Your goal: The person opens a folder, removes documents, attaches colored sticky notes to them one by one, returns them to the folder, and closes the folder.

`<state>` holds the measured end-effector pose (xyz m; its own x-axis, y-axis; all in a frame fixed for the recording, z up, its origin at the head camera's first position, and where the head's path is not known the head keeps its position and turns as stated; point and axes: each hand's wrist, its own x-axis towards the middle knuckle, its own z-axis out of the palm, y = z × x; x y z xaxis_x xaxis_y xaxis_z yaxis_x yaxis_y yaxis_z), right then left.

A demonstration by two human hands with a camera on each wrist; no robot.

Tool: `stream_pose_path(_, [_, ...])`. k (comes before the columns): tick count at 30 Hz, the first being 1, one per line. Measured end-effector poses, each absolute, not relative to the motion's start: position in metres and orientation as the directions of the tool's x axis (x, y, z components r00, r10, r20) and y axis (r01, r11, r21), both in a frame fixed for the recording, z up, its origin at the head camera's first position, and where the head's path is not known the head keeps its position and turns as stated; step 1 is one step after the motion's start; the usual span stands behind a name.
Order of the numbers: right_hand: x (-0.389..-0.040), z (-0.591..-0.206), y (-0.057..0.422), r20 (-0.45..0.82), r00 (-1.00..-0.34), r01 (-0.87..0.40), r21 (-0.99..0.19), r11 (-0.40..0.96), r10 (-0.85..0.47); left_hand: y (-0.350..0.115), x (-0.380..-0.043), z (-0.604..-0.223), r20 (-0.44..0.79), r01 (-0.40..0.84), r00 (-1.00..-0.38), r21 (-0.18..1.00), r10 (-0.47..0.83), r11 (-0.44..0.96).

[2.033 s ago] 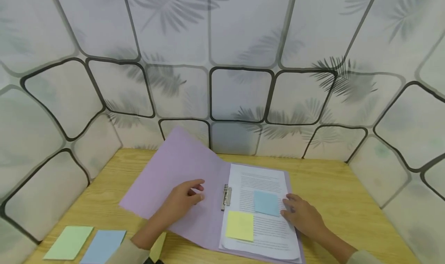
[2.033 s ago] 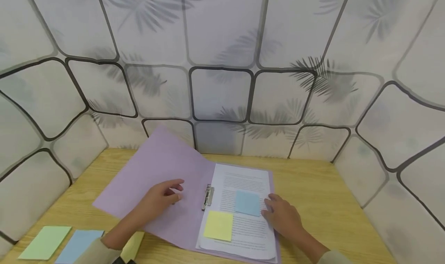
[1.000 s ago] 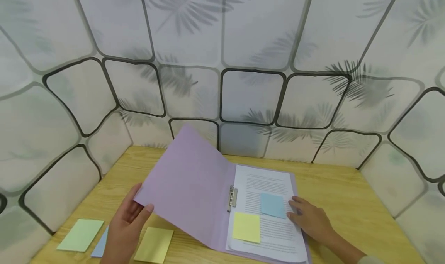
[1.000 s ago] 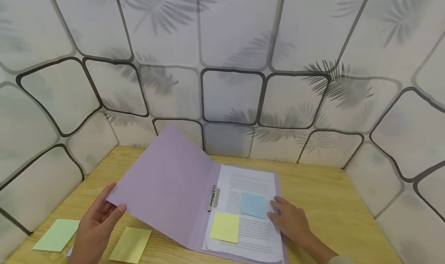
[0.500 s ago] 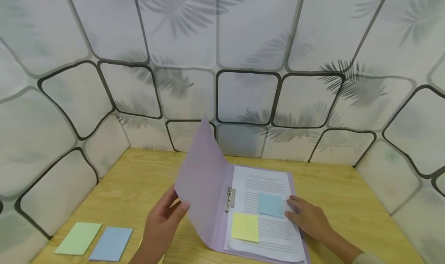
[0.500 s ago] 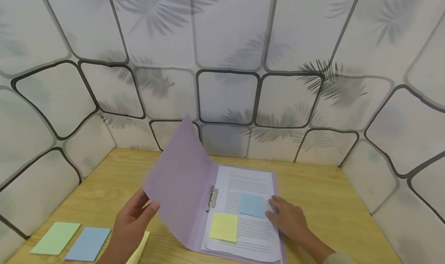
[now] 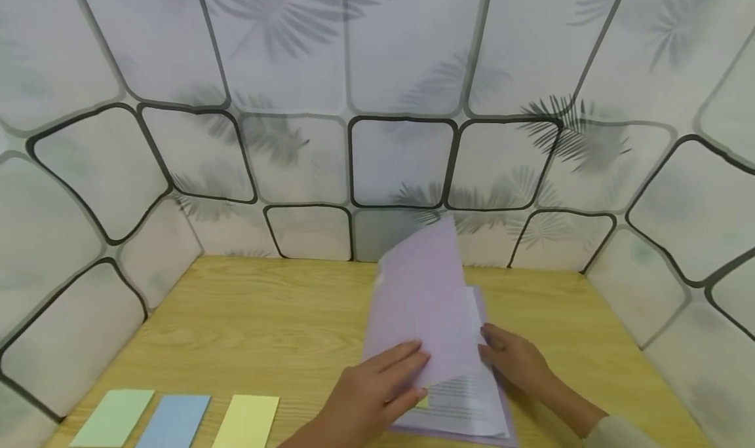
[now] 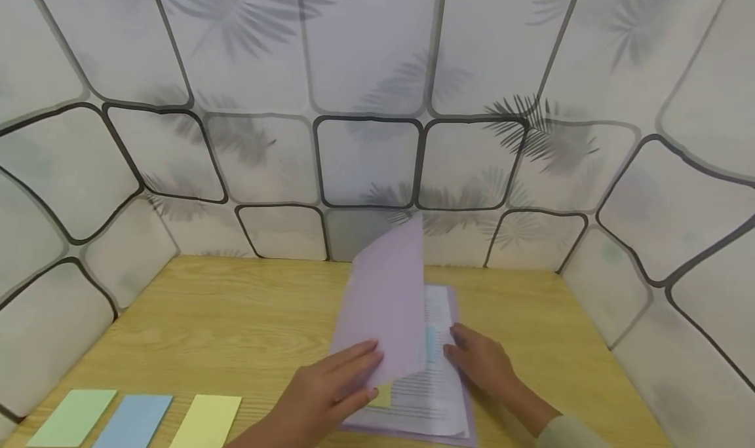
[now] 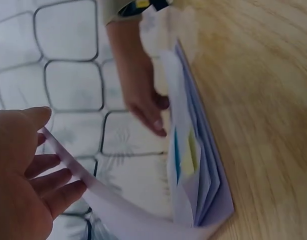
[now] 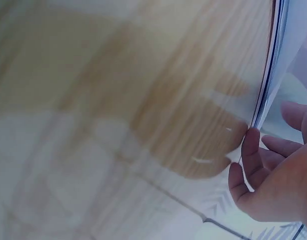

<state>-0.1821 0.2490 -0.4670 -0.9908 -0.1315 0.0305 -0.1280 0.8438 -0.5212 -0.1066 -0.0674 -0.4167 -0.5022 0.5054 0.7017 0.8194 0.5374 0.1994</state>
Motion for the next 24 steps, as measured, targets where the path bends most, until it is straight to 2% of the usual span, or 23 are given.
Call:
stream_pose_path(1, [-0.183, -0.466, 0.249, 0.030, -0.992, -0.121, -0.538, 0.834, -0.125, -0.062, -0.108, -0.417, 0.702, 0.830, -0.471, 0.147, 0.534, 0.539])
stream_pose_path(4, [-0.184, -0.463, 0.251, -0.012, -0.997, -0.056, -0.602, 0.796, -0.079, -0.047, -0.109, -0.418, 0.641, 0.835, -0.453, 0.063, 0.619, 0.546])
stream_pose_path(7, [-0.184, -0.459, 0.256, -0.058, -0.998, 0.021, -0.657, 0.753, -0.022, -0.034, -0.109, -0.421, 0.529, 0.833, -0.492, 0.056, 0.691, 0.551])
stream_pose_path(9, [-0.184, -0.455, 0.260, -0.052, -0.999, 0.044, -0.679, 0.733, 0.012, -0.025, -0.109, -0.424, 0.442, 0.828, -0.523, 0.061, 0.729, 0.558])
stream_pose_path(13, [-0.185, -0.451, 0.264, -0.031, -0.998, 0.059, -0.721, 0.691, 0.053, -0.012, -0.111, -0.431, 0.295, 0.831, -0.545, 0.072, 0.784, 0.551])
stream_pose_path(16, [-0.187, -0.455, 0.260, -0.053, -0.998, 0.030, -0.734, 0.679, -0.014, -0.009, -0.112, -0.436, 0.242, 0.842, -0.532, 0.054, 0.812, 0.536])
stream_pose_path(20, [-0.189, -0.465, 0.249, -0.060, -0.978, -0.107, -0.680, 0.725, -0.201, -0.016, -0.122, -0.435, 0.197, 0.844, -0.536, 0.113, 0.821, 0.524])
stream_pose_path(24, [-0.188, -0.471, 0.241, -0.026, -0.955, -0.219, -0.611, 0.761, -0.296, -0.032, -0.149, -0.428, 0.146, 0.777, -0.624, 0.221, 0.768, 0.589])
